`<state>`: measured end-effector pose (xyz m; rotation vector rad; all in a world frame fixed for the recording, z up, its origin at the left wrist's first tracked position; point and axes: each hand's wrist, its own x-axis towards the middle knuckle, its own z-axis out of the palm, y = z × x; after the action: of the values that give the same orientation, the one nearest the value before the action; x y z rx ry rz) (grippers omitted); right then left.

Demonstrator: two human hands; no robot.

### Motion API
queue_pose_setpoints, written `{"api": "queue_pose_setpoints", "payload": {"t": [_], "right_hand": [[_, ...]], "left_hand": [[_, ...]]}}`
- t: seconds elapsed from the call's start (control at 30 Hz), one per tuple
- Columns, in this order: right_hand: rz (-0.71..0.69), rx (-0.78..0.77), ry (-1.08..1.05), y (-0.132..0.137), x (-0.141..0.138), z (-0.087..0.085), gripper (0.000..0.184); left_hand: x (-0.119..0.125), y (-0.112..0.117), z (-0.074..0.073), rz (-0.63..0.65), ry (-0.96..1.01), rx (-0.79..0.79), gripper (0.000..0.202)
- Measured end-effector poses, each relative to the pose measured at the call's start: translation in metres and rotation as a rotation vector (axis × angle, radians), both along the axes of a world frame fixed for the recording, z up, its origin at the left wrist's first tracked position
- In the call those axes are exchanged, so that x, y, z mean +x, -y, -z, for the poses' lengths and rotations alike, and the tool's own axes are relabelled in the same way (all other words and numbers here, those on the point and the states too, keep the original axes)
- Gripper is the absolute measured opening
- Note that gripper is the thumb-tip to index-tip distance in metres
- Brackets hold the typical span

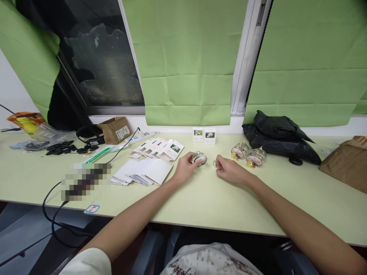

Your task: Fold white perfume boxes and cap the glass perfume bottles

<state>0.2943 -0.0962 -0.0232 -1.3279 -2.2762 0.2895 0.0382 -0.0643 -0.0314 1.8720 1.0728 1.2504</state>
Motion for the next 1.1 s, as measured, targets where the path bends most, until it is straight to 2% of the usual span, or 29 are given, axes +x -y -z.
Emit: {"api": "queue_pose_setpoints", "payload": {"t": [0.07, 0.17, 0.3, 0.47, 0.6, 0.87, 1.1], "right_hand": [[0.003, 0.056, 0.000, 0.002, 0.000, -0.007, 0.014], [0.087, 0.205, -0.108, 0.003, 0.000, -0.015, 0.006], [0.109, 0.334, -0.266, 0.005, -0.006, -0.014, 0.013], [-0.017, 0.290, -0.276, 0.014, -0.022, -0.007, 0.024], [-0.060, 0.256, -0.289, 0.020, -0.030, -0.006, 0.019], [-0.076, 0.198, -0.315, 0.024, -0.033, -0.009, 0.017], [-0.081, 0.212, -0.338, 0.021, -0.032, -0.011, 0.019]], "left_hand": [[0.000, 0.003, -0.003, -0.014, 0.017, 0.035, 0.039], [0.001, 0.009, -0.009, -0.029, 0.026, 0.092, 0.037], [0.002, 0.016, -0.014, 0.018, -0.012, 0.110, 0.038], [0.006, 0.025, -0.014, 0.154, -0.078, 0.089, 0.038], [0.008, 0.029, -0.015, 0.274, -0.121, 0.065, 0.036], [0.007, 0.034, -0.020, 0.318, -0.153, -0.002, 0.038], [0.010, 0.030, -0.015, 0.325, -0.128, 0.012, 0.041]]}}
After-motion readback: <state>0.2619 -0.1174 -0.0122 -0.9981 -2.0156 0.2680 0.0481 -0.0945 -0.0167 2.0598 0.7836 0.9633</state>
